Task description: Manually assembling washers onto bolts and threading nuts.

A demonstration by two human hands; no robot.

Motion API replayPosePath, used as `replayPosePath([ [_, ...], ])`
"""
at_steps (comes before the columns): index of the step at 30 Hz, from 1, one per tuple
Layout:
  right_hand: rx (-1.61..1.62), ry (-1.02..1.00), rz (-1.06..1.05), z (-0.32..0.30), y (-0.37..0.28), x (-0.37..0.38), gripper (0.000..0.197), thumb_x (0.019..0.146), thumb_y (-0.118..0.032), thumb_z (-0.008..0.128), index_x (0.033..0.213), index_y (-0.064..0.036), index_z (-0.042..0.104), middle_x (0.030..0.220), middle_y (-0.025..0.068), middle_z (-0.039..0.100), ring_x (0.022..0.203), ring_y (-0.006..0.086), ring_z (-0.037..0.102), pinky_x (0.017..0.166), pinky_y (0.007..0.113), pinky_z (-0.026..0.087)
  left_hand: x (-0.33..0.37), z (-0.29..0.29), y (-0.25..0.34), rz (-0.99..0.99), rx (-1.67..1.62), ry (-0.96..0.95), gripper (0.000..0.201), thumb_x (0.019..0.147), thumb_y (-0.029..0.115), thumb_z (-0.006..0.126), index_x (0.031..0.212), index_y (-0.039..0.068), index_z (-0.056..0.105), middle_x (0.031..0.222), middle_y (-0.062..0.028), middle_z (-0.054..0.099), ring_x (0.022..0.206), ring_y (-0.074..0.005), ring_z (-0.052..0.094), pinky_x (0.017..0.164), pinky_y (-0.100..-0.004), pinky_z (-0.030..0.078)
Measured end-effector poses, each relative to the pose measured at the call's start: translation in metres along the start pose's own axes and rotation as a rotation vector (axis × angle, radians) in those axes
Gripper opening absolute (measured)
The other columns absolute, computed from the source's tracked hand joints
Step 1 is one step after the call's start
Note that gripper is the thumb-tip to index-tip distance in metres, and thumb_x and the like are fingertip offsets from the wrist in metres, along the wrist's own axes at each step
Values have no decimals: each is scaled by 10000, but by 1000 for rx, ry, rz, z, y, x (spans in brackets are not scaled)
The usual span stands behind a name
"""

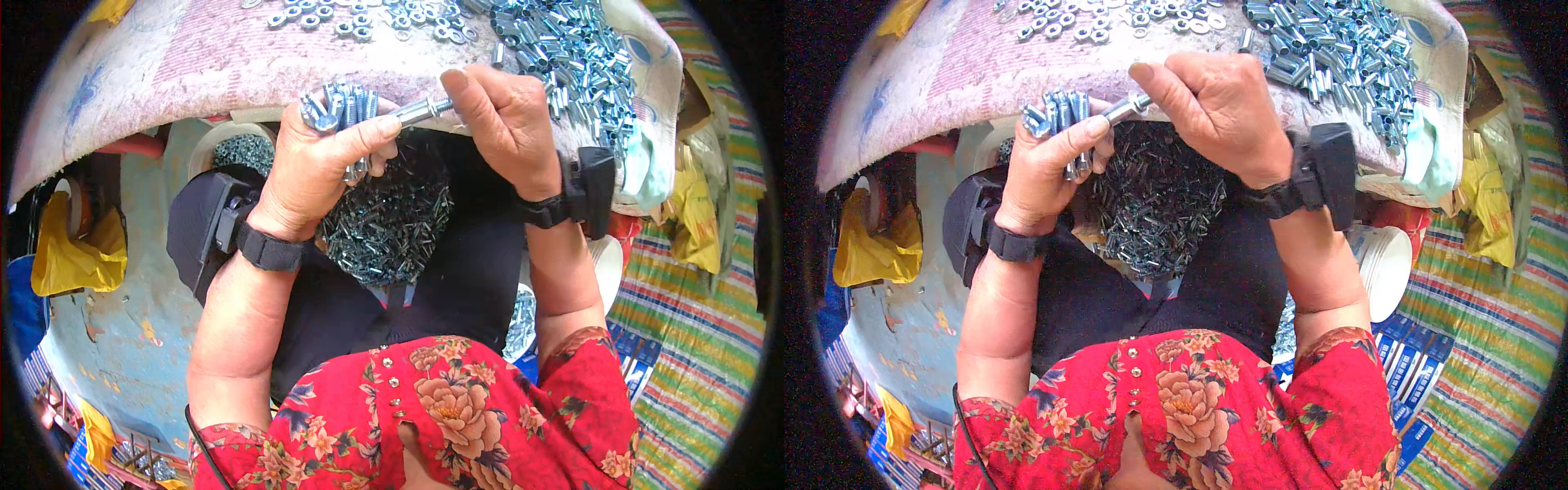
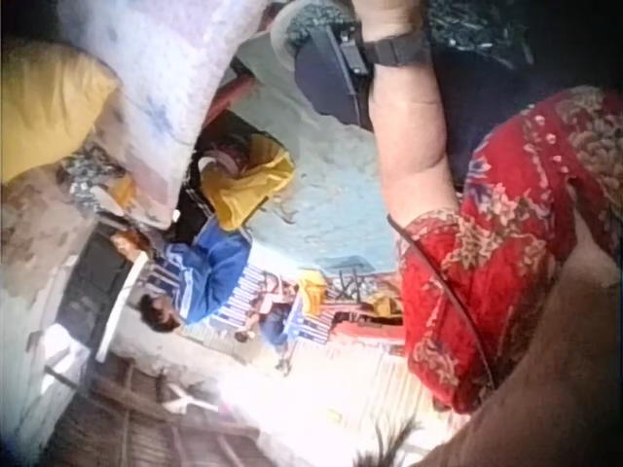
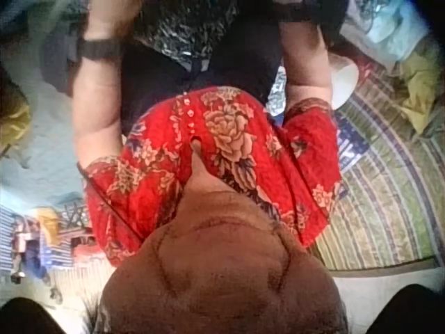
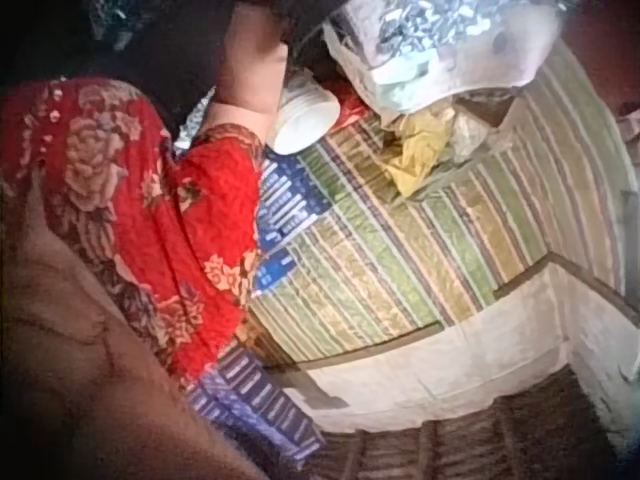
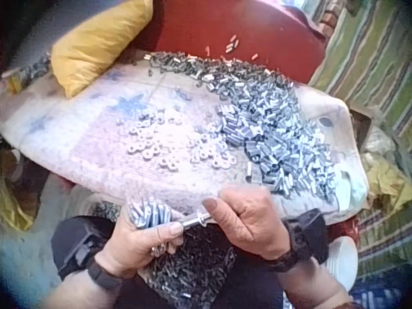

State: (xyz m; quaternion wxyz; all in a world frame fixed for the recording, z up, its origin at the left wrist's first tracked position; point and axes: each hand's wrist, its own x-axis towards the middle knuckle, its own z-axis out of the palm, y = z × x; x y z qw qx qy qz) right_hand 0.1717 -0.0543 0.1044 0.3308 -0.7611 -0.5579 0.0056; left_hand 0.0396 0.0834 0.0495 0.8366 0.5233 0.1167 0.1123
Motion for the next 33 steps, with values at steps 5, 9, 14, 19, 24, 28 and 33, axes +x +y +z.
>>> replayPosePath([
  [5, 695, 313, 138, 9, 16, 6, 432, 924, -359, 405, 683, -27, 542, 607, 55, 501, 564, 130, 453, 571, 265, 352, 8, 6, -1, 66, -69, -41, 202, 757, 139, 612, 869, -27, 588, 597, -55, 551, 484, -105, 480, 452, -219, 364],
  [9, 862, 585, 18, 36, 9, 47, 601, 898, -536, 266, 1048, -14, 523, 996, 130, 582, 929, 168, 517, 810, 301, 346, 8, 11, -2, 72, -71, -21, 186, 761, 122, 604, 875, -24, 587, 594, -52, 549, 479, -111, 477, 455, -217, 372],
  [14, 954, 354, 314, 59, -78, 3, 889, 786, -703, 256, 1338, -7, 212, 1357, 169, 291, 1279, 264, 252, 1062, 389, 115, 9, -6, -5, 251, -190, 119, 71, 776, 82, 604, 788, 14, 588, 628, -62, 586, 509, -117, 532, 482, -230, 425],
  [19, 1059, 67, 313, 29, -83, -36, 744, 871, -507, 388, 1315, 60, 203, 1067, 197, 540, 456, 149, 557, 436, 205, 448, 13, -10, 7, 133, -308, 258, 81, 788, 115, 608, 788, 40, 576, 622, -61, 589, 512, -125, 556, 407, -186, 388],
  [24, 1223, 246, 366, 33, -35, -3, 520, 917, -281, 401, 1304, 45, 280, 521, 15, 397, 415, 81, 343, 399, 211, 276, 11, -3, 2, 189, -275, 90, 97, 783, 125, 613, 799, 41, 568, 631, -64, 585, 503, -122, 526, 419, -202, 360],
  [28, 1350, 141, 347, 44, -68, -28, 403, 879, -78, 441, 1265, 14, 368, 563, 12, 474, 437, 70, 405, 407, 199, 301, 7, 1, 7, 182, -281, 118, 96, 782, 128, 614, 798, 43, 570, 622, -58, 573, 489, -115, 503, 428, -206, 348],
  [33, 1161, -134, 292, 27, -65, -50, 186, 843, -129, 525, 926, -3, 633, 547, -7, 519, 491, 35, 471, 458, 194, 359, 6, -11, 4, 59, -60, 28, 116, 758, 115, 648, 820, 29, 602, 595, -23, 562, 484, -85, 500, 431, -197, 365],
])
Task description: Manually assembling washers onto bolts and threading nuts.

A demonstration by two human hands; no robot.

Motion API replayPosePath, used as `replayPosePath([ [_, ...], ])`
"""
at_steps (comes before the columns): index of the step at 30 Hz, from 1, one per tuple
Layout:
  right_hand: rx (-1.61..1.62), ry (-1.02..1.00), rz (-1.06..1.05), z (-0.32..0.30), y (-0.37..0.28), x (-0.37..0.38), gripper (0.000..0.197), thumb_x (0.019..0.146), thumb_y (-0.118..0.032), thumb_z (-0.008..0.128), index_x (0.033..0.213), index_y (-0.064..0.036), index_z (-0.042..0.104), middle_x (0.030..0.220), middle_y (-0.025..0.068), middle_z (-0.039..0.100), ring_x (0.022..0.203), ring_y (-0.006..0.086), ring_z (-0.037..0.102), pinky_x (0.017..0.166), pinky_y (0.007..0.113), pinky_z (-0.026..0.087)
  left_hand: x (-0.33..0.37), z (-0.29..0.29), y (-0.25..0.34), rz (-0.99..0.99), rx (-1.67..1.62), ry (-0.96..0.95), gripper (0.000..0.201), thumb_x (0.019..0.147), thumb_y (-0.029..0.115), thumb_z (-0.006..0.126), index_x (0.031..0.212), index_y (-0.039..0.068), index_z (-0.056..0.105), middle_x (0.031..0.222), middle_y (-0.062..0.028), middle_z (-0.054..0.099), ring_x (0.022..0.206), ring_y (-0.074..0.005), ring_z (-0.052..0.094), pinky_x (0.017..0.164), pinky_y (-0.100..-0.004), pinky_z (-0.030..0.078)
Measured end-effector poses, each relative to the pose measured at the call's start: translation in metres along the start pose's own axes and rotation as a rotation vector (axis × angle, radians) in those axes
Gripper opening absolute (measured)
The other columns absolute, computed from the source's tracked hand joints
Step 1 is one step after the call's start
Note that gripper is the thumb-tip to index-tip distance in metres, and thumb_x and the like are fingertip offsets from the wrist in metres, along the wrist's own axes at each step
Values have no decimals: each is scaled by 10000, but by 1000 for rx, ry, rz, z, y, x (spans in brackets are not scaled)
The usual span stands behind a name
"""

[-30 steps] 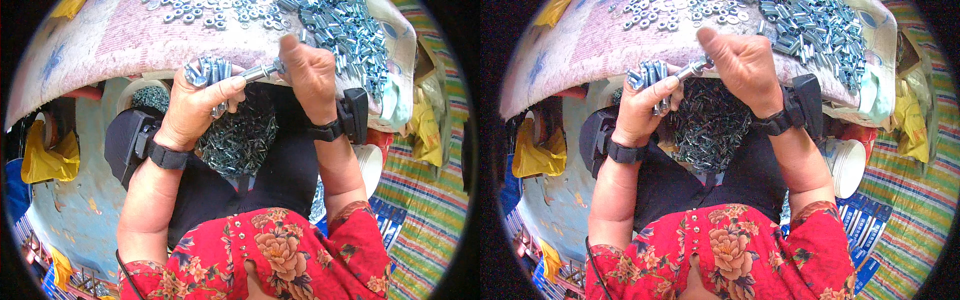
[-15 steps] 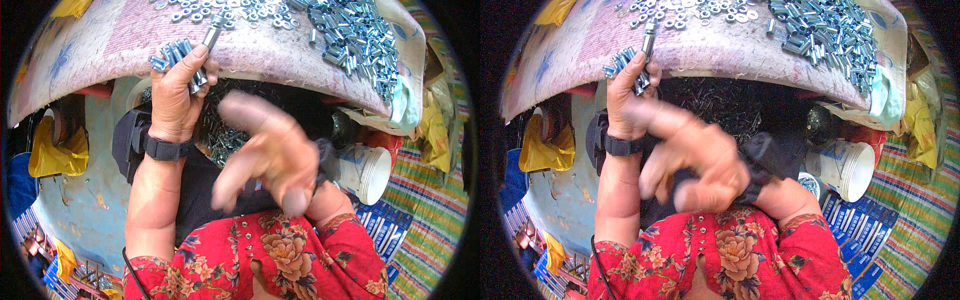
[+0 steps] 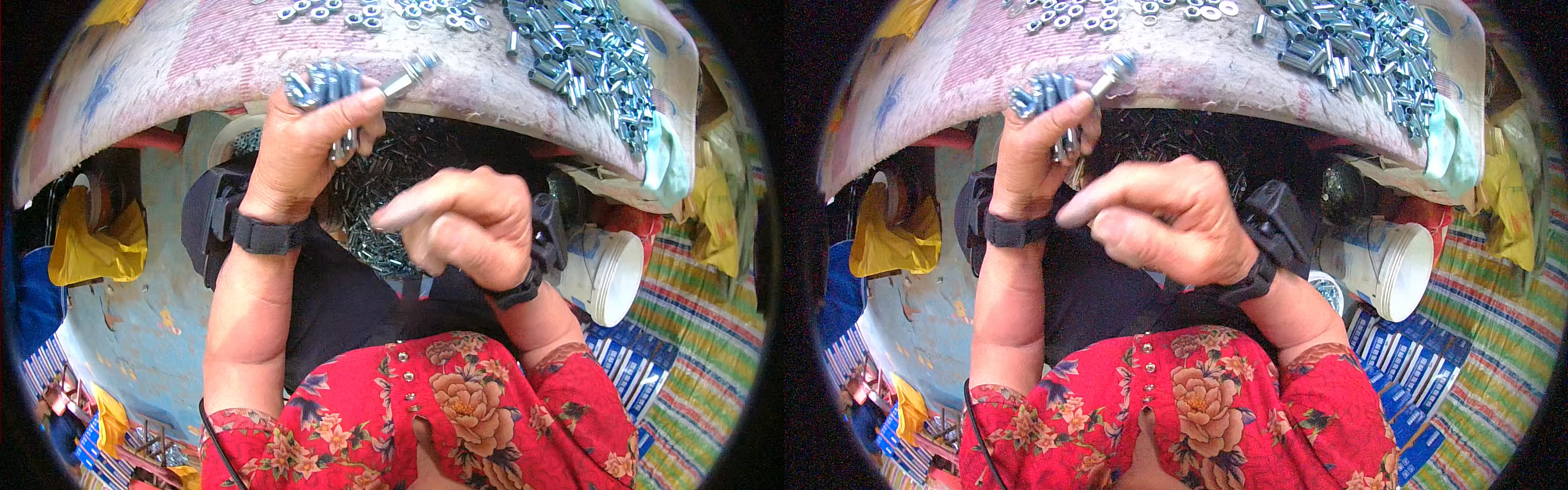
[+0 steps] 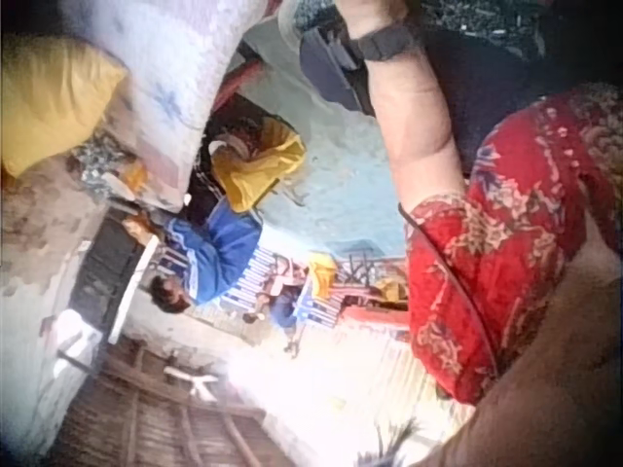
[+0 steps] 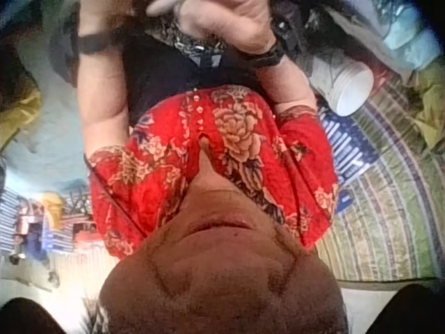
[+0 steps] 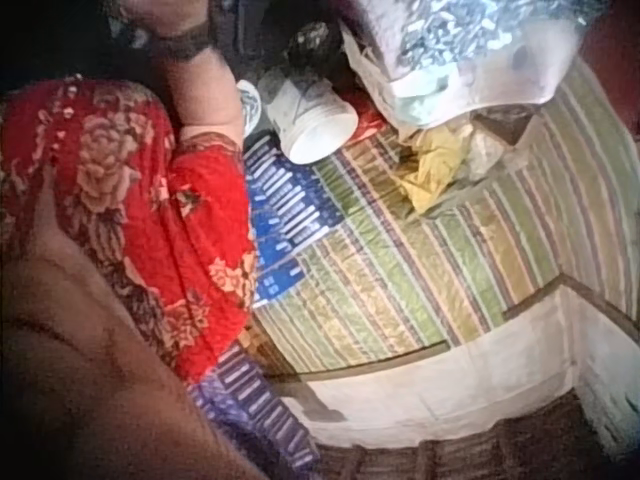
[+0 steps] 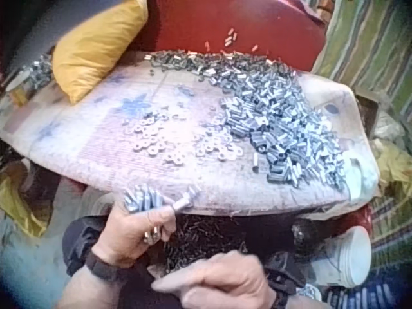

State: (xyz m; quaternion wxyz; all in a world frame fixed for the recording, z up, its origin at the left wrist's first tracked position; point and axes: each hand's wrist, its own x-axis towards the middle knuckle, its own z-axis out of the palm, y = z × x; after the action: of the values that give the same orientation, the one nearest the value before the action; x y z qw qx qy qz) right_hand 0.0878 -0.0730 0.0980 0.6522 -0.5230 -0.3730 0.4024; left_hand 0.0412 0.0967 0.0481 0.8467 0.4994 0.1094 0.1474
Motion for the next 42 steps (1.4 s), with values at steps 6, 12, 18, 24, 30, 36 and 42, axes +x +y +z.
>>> replayPosePath([
  [6, -115, 434, -61, -25, 7, 15, 159, 848, -82, 541, 947, 27, 601, 612, -30, 511, 518, 9, 407, 450, 161, 302, -2, 3, 5, -125, 114, -65, 274, 698, 87, 704, 946, 19, 608, 593, 16, 538, 487, -46, 476, 422, -175, 345],
  [12, -296, 389, -105, -23, 31, 44, 119, 788, -72, 610, 867, 15, 626, 685, 4, 596, 598, 28, 510, 510, 187, 414, 3, 11, -1, -57, 145, -141, 396, 649, 30, 725, 1021, 21, 591, 665, 33, 553, 508, -34, 475, 436, -178, 376],
  [18, -419, 462, -89, -27, 41, 46, 82, 764, -53, 588, 735, 22, 569, 564, 26, 565, 517, 31, 504, 439, 209, 412, -2, 5, -10, -151, 151, -143, 130, 744, 151, 679, 813, 66, 609, 602, 21, 562, 467, -33, 470, 389, -158, 326],
  [24, -184, 593, -113, -35, 25, 48, 77, 799, -45, 554, 736, -2, 542, 556, -10, 546, 493, 14, 490, 407, 183, 365, -1, 19, -3, -256, 45, -113, 146, 808, 201, 606, 830, 57, 596, 658, -28, 616, 468, -56, 516, 369, -158, 336],
  [30, -248, 522, -146, -42, 26, 55, 61, 805, -49, 556, 762, -6, 552, 597, -12, 550, 521, 18, 481, 449, 181, 384, 0, 18, -7, -257, -113, 12, 143, 794, 175, 623, 861, 61, 571, 608, -16, 557, 458, -81, 503, 375, -166, 340],
  [36, -785, 553, -312, -104, 0, 69, 74, 798, -68, 581, 827, -9, 616, 670, 36, 610, 603, 88, 567, 550, 226, 452, 2, 14, -13, -144, -258, 96, 137, 795, 166, 617, 864, 60, 565, 627, -16, 553, 461, -81, 492, 374, -175, 339],
  [42, -1456, 340, -329, -169, -7, 92, 172, 785, -105, 582, 934, -43, 641, 807, 85, 642, 703, 189, 611, 632, 267, 479, -2, 12, -11, -203, -208, 77, 151, 789, 174, 623, 854, 51, 562, 627, -20, 548, 472, -87, 497, 380, -184, 344],
])
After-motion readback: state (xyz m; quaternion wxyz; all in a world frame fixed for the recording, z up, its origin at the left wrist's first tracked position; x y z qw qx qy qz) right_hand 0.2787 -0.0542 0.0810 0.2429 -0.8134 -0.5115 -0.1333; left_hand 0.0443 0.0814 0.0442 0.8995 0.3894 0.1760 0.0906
